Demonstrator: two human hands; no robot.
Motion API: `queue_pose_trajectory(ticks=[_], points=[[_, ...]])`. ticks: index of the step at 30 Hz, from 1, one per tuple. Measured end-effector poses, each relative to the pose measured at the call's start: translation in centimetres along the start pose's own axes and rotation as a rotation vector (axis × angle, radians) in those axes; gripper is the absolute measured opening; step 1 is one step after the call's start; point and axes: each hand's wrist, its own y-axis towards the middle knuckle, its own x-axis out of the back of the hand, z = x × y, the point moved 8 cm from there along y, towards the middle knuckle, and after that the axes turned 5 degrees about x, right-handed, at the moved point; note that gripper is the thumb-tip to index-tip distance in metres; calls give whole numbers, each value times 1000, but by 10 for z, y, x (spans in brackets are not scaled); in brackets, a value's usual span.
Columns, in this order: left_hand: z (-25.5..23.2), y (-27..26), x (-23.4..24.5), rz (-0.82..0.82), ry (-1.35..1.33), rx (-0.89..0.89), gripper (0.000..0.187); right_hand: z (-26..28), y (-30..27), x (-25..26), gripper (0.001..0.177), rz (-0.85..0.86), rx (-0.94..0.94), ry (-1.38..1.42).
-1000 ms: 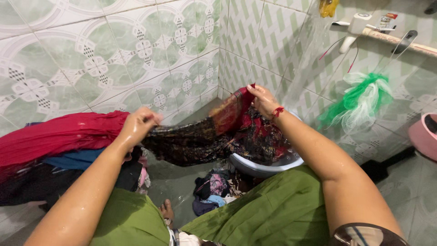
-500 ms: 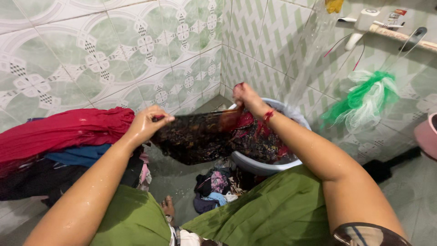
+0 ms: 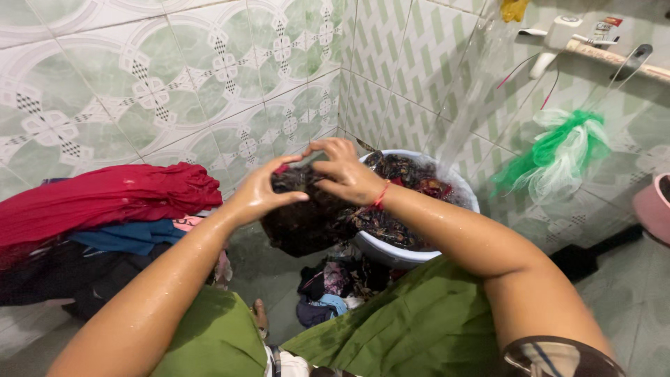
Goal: The person washes clothes by hand in a bucket under a running tap, scrubbing and rinsing different pieces of fabric before placing them in a pile.
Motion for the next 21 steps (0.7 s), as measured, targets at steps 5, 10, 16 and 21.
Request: queue_pose_trajectory(ticks=[5,10,16,21], points=[[17,8,-37,151,-296,-18,46,43,19,10,21,-95,159,66],[3,11,24,-153,-99,123,35,2,10,3,74,-178,29,377],[-105,50,117,-384,-219,-115,30,-49,-11,-79,148,-46,-84,341],[-126,63,126,-344,-222,-250,26,-84,-22,-154,105,37,-366,336]])
